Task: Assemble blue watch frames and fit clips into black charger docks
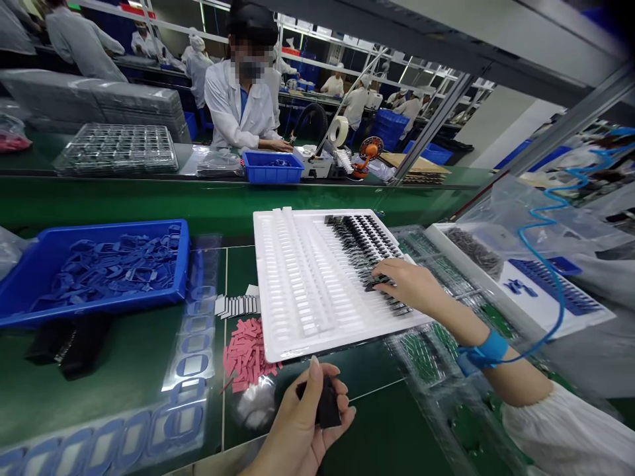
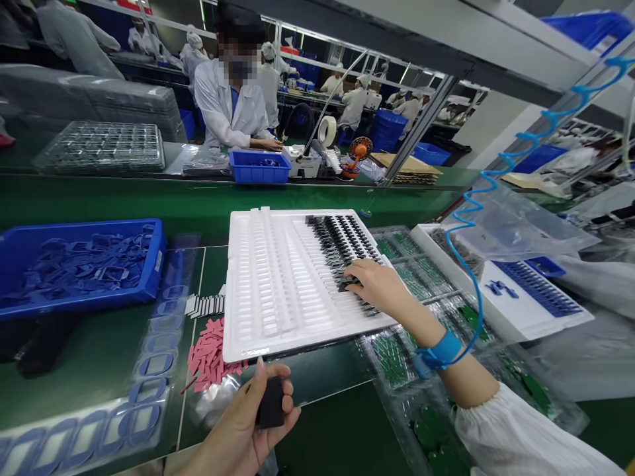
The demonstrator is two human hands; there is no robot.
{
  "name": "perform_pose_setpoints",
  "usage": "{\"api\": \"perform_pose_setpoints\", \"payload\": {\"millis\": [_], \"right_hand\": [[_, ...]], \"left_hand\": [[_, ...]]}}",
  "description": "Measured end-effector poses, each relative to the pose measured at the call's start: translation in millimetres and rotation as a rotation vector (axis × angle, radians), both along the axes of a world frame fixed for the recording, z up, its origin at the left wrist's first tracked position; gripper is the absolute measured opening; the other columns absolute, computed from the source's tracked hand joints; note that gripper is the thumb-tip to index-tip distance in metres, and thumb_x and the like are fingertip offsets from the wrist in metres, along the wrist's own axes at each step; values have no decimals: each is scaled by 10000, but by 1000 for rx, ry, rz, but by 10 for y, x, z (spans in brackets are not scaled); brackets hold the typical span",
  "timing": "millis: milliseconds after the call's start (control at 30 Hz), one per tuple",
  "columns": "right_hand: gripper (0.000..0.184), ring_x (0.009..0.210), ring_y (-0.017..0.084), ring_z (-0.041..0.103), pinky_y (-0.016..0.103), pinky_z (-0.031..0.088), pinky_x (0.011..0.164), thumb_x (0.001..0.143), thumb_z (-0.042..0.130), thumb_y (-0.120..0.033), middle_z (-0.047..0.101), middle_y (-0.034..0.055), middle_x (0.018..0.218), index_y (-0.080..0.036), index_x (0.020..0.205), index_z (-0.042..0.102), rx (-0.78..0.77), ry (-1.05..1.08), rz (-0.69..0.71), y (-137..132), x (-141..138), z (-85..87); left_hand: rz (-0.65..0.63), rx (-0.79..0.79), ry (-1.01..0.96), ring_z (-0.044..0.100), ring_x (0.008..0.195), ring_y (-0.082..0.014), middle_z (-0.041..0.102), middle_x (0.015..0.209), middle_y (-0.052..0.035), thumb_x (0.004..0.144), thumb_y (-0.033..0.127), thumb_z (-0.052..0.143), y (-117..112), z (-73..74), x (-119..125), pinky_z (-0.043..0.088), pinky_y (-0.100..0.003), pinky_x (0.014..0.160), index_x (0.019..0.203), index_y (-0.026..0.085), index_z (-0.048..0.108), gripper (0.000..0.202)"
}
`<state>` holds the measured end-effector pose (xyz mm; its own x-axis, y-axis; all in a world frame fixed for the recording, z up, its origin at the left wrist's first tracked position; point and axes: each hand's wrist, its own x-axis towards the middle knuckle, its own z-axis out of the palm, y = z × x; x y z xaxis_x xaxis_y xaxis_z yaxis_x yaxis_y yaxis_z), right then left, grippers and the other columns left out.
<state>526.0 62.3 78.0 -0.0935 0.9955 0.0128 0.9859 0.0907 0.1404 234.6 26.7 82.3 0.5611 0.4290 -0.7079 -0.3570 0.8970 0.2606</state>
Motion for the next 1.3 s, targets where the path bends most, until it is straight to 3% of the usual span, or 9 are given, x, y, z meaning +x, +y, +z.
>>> {"api": "perform_pose_setpoints", "payload": {"millis": [133, 267, 567, 700, 900, 1033, 1133, 1300], "right_hand": [[186, 878, 239, 630, 324, 530, 615, 810, 561, -251, 635, 66, 1084, -216, 987, 606, -19, -5, 30, 25, 6, -12], [198, 924, 241, 625, 314, 528, 639, 820, 546, -267, 640, 46, 1094, -229, 994, 632, -36, -13, 67, 73, 15, -20], [193, 877, 223, 630, 277, 487, 555, 853, 477, -254, 671, 52, 1006, -216, 918, 655, -71, -4, 100, 128, 9, 243], [171, 796, 201, 641, 266, 490, 550, 830, 489, -222, 694, 37, 906, -220, 848, 659, -91, 16, 93, 156, -34, 177], [229, 753, 196, 640, 272, 498, 549, 862, 463, -301, 682, 64, 974, -214, 947, 657, -12, 66, 0, 95, 8, 226], [231, 797, 189, 630, 269, 517, 595, 864, 480, -376, 682, 33, 927, -250, 898, 670, -68, 182, 61, -20, 32, 317], [234, 891, 227, 606, 308, 527, 631, 868, 464, -351, 658, 57, 989, -237, 872, 668, -56, 153, 142, -108, -4, 260], [225, 902, 249, 589, 353, 527, 652, 875, 419, -245, 651, 82, 943, -215, 892, 642, 15, 38, 163, -150, -88, 55]], "left_hand": [[13, -7, -1, 552, 527, -59, 597, 608, -10, 702, 391, 683, -10, 3, -25, 546, -212, 602, 742, 98, 631, 300], [19, -9, 6, 551, 521, -59, 596, 600, -9, 705, 381, 684, -10, 21, -42, 549, -212, 593, 735, 96, 631, 291], [25, -6, 41, 549, 524, -57, 585, 597, 1, 738, 370, 652, 35, 73, -84, 553, -198, 581, 736, 107, 624, 265], [30, -10, 58, 547, 520, -56, 579, 592, 7, 743, 372, 645, 48, 71, -99, 554, -195, 577, 745, 110, 617, 264], [32, 3, 60, 550, 523, -54, 587, 603, 6, 739, 369, 650, 51, 52, -130, 555, -193, 582, 752, 112, 613, 261], [27, -6, 51, 552, 522, -57, 588, 599, 5, 719, 380, 667, 54, 41, -118, 554, -194, 582, 757, 112, 610, 277], [31, -8, 49, 552, 519, -60, 587, 599, 4, 707, 393, 673, 46, 22, -110, 553, -197, 580, 759, 111, 612, 294], [27, -12, 62, 552, 522, -58, 589, 602, 5, 730, 377, 657, 41, 15, -110, 551, -194, 583, 756, 113, 616, 269]]}}
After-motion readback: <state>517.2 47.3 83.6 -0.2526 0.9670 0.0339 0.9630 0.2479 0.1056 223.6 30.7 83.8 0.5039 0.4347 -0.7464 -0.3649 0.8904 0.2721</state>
